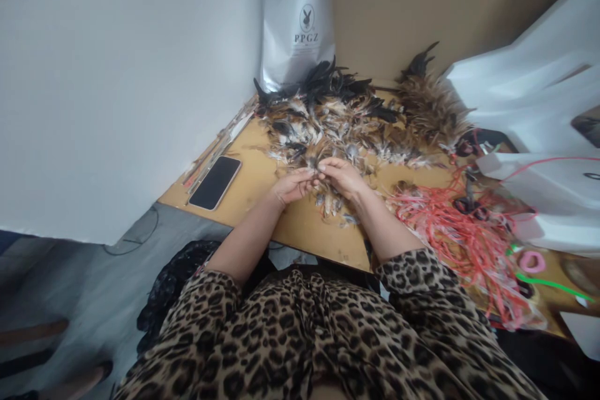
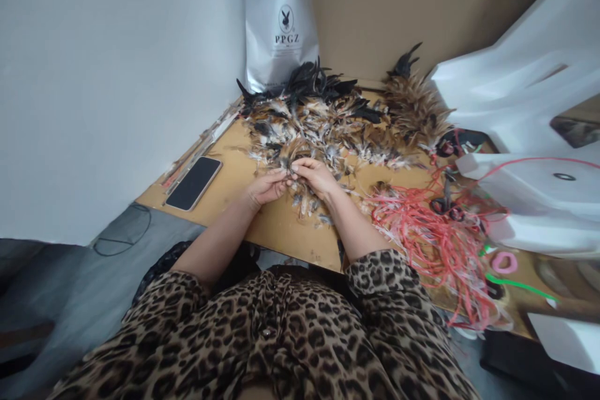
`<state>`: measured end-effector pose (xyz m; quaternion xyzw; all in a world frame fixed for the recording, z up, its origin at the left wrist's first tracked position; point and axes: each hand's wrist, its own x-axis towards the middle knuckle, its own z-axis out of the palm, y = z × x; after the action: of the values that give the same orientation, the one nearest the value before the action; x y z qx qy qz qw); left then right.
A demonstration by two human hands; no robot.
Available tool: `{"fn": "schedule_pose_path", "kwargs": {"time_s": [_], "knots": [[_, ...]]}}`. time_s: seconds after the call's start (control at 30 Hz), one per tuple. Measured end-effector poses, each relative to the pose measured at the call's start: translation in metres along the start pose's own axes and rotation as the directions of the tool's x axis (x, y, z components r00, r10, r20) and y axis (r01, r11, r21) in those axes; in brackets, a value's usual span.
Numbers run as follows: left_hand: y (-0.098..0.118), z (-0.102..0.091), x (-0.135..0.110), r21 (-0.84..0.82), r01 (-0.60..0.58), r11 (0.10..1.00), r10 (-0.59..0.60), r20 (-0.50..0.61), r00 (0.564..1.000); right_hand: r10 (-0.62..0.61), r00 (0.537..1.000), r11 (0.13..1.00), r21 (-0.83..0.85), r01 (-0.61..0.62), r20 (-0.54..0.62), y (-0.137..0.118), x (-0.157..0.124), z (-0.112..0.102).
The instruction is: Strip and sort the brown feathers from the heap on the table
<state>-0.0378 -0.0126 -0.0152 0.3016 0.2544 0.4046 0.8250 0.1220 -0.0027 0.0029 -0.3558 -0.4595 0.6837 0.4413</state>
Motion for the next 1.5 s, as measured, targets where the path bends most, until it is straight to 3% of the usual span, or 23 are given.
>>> {"fn": "schedule_pose_path", "kwargs": {"time_s": [0.3, 0.6, 0.83, 0.97, 1.17, 1.37, 1.5], "knots": [[-0.001, -0.003, 0.003, 0.116, -0.105, 0.988, 0.109, -0.031, 0.994, 0.030, 0.998, 0.998, -0.045, -0.032, -0.053, -0.005, -0.001, -0.003], [-0.001, 0.007, 0.001, 0.306, -0.169, 0.937, 0.213, -0.117, 0.970, -0.011, 0.987, 0.963, -0.267, -0.033, -0.163, -0.009, -0.004, 0.001], [-0.001, 0.002, 0.004, 0.232, -0.165, 0.959, 0.202, -0.147, 0.968, 0.060, 0.989, 0.996, -0.052, -0.068, -0.132, -0.006, -0.001, -0.003], [0.001, 0.000, 0.005, 0.157, -0.147, 0.977, 0.176, -0.187, 0.966, 0.041, 0.990, 0.999, -0.023, -0.044, -0.132, -0.006, 0.000, -0.004], [0.000, 0.004, 0.002, 0.200, -0.075, 0.977, 0.110, -0.171, 0.979, -0.067, 0.980, 0.967, -0.253, 0.018, -0.187, -0.007, -0.002, 0.000], [-0.001, 0.006, 0.002, 0.248, -0.048, 0.968, 0.093, -0.173, 0.980, -0.229, 0.964, 0.866, -0.481, 0.139, -0.134, -0.008, -0.004, 0.001], [-0.002, 0.006, 0.003, 0.285, -0.068, 0.956, 0.126, -0.187, 0.974, -0.218, 0.965, 0.846, -0.521, 0.114, -0.143, -0.008, -0.005, 0.002]]}}
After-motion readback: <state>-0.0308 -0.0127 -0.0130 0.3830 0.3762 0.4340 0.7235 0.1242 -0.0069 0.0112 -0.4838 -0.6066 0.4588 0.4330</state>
